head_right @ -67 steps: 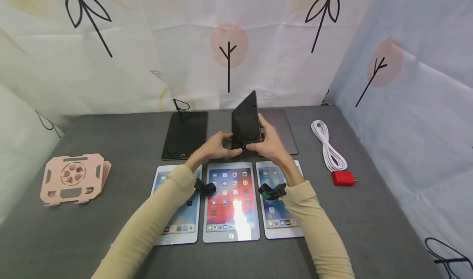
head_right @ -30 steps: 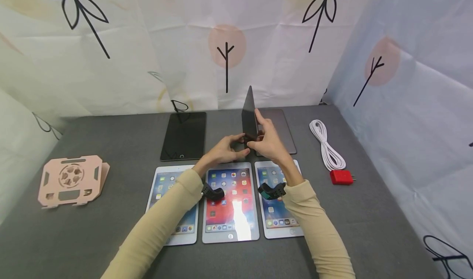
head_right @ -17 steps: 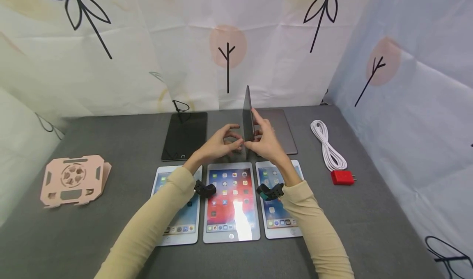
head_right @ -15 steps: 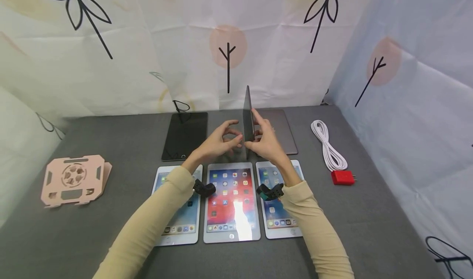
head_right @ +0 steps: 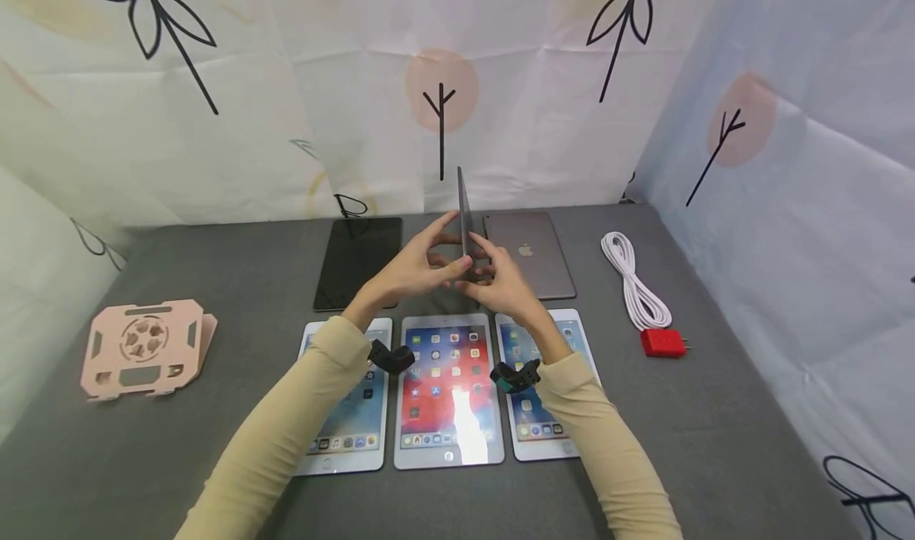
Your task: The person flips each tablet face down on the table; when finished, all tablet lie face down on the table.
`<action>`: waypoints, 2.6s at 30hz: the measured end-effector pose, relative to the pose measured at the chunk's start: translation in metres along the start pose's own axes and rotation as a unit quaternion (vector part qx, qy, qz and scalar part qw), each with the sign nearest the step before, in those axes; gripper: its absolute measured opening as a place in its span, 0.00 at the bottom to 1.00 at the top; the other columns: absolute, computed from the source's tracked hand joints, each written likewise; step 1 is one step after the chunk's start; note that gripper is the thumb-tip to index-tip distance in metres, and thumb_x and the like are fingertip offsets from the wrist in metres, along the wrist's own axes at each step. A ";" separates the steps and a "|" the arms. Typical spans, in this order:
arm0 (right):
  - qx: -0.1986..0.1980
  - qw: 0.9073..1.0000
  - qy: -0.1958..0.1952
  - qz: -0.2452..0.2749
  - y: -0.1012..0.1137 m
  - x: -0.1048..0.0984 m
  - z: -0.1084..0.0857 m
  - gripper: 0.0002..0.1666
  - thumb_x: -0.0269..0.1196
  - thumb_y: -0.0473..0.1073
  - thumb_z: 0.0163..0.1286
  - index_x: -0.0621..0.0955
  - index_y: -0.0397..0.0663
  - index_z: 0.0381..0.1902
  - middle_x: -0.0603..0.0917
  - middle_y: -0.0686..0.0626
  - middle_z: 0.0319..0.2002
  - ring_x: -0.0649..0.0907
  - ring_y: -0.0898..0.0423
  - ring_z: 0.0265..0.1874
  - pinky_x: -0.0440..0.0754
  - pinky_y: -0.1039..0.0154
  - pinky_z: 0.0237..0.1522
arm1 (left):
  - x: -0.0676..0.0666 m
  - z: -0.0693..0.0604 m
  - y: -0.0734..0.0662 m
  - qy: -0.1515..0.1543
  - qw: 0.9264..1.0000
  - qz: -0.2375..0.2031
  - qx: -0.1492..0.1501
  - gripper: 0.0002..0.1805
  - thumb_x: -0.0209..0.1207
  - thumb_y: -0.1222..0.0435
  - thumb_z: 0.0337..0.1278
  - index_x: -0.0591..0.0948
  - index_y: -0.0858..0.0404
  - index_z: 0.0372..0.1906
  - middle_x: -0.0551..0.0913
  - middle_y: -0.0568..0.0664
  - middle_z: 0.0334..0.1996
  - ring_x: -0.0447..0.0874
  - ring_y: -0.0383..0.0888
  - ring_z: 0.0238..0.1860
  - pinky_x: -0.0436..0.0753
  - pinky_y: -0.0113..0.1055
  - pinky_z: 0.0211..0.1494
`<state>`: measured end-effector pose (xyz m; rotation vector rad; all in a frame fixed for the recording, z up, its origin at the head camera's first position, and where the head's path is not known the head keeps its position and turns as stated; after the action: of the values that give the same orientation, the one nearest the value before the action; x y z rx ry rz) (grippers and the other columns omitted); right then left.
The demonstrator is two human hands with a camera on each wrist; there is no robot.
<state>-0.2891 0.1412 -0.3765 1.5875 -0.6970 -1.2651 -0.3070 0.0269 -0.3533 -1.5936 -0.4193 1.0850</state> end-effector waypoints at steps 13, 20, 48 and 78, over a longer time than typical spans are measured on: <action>0.067 0.994 0.067 -0.046 -0.031 0.015 0.001 0.53 0.64 0.42 0.74 0.45 0.50 0.84 0.60 0.29 0.77 0.66 0.30 0.75 0.71 0.35 0.70 | -0.012 -0.008 0.008 0.005 0.999 -0.032 -0.007 0.53 0.63 0.58 0.70 0.37 0.44 0.84 0.60 0.63 0.79 0.88 0.61 0.55 0.87 0.52 0.53; 0.079 0.992 0.057 -0.076 -0.032 0.019 0.002 0.51 0.66 0.42 0.72 0.51 0.47 0.83 0.58 0.30 0.76 0.67 0.31 0.73 0.73 0.38 0.69 | -0.025 -0.017 0.019 -0.012 0.999 -0.012 -0.027 0.58 0.68 0.57 0.64 0.38 0.49 0.84 0.63 0.63 0.78 0.90 0.56 0.53 0.84 0.52 0.61; 0.112 0.992 0.013 -0.051 -0.039 0.011 -0.001 0.55 0.71 0.46 0.68 0.52 0.33 0.80 0.63 0.29 0.74 0.67 0.36 0.70 0.70 0.41 0.72 | -0.038 -0.036 0.072 -0.031 0.974 -0.193 -0.115 0.61 0.67 0.73 0.60 0.34 0.58 0.83 0.65 0.66 0.76 0.75 0.61 0.70 0.79 0.52 0.67; 0.068 0.978 -0.001 -0.196 -0.033 0.006 0.006 0.57 0.78 0.48 0.60 0.61 0.20 0.73 0.72 0.24 0.57 0.70 0.47 0.44 0.74 0.54 0.50 | -0.033 -0.030 0.095 -0.005 0.990 0.077 -0.119 0.62 0.72 0.56 0.57 0.42 0.66 0.83 0.70 0.42 0.18 0.66 0.38 0.19 0.70 0.31 0.29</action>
<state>-0.2969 0.1467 -0.4088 1.9011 -0.4934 -1.5283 -0.3247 -0.0458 -0.4260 -1.8557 -0.4509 1.1954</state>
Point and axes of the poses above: each hand's wrist, its own z-axis towards the middle knuckle, its own x-axis out of the palm, y = z × x, the point moved 9 cm from there along z, towards the middle knuckle
